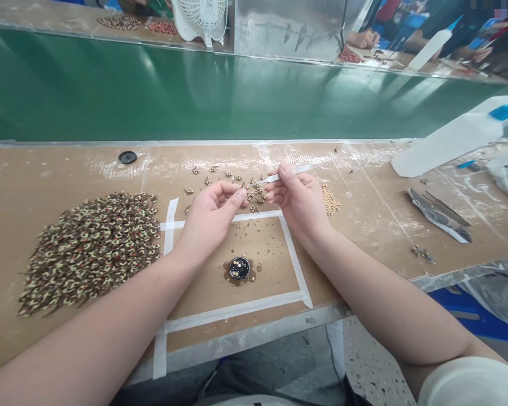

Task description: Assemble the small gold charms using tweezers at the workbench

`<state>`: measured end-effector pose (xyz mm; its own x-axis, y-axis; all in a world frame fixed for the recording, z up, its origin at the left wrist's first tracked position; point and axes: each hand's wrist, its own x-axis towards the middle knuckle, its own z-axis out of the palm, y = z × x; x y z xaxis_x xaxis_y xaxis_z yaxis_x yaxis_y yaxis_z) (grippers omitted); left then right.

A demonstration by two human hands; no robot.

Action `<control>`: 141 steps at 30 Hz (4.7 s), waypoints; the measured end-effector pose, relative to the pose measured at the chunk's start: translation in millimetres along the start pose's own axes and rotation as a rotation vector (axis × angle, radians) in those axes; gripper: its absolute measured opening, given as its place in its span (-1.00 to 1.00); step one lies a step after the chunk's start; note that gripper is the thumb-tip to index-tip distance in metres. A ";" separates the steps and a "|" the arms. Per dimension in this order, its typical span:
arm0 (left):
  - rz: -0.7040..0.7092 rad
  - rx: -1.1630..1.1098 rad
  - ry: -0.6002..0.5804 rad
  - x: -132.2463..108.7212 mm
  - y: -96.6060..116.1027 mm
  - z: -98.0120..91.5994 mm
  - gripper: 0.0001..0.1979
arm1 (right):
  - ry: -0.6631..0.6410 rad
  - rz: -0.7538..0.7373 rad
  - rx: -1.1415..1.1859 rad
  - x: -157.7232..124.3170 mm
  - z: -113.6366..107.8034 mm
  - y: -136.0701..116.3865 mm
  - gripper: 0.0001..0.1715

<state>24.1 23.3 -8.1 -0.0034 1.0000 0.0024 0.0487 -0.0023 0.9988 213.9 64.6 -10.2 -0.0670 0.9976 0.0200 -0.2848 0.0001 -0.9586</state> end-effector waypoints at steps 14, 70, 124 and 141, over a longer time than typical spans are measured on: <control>0.019 0.005 0.007 1.2 -1.9 -0.8 -0.87 | 0.044 -0.024 -0.051 -5.7 4.3 -4.1 -0.42; -0.020 -0.126 0.021 2.7 -2.5 -3.1 -0.77 | 0.015 -0.063 -0.496 20.4 -25.1 -11.8 -0.51; -0.015 -0.113 -0.002 1.2 1.4 -2.1 -0.77 | -0.143 -0.242 -0.717 21.5 -27.6 -3.8 -0.51; -0.304 -0.468 -0.322 0.7 8.9 -4.1 -0.59 | -0.303 -0.224 -0.085 12.3 -15.0 -6.4 -0.53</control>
<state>20.4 23.9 1.0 0.3551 0.9070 -0.2265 -0.3479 0.3531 0.8685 229.3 77.9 -8.1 -0.2950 0.9064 0.3023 -0.2447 0.2342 -0.9409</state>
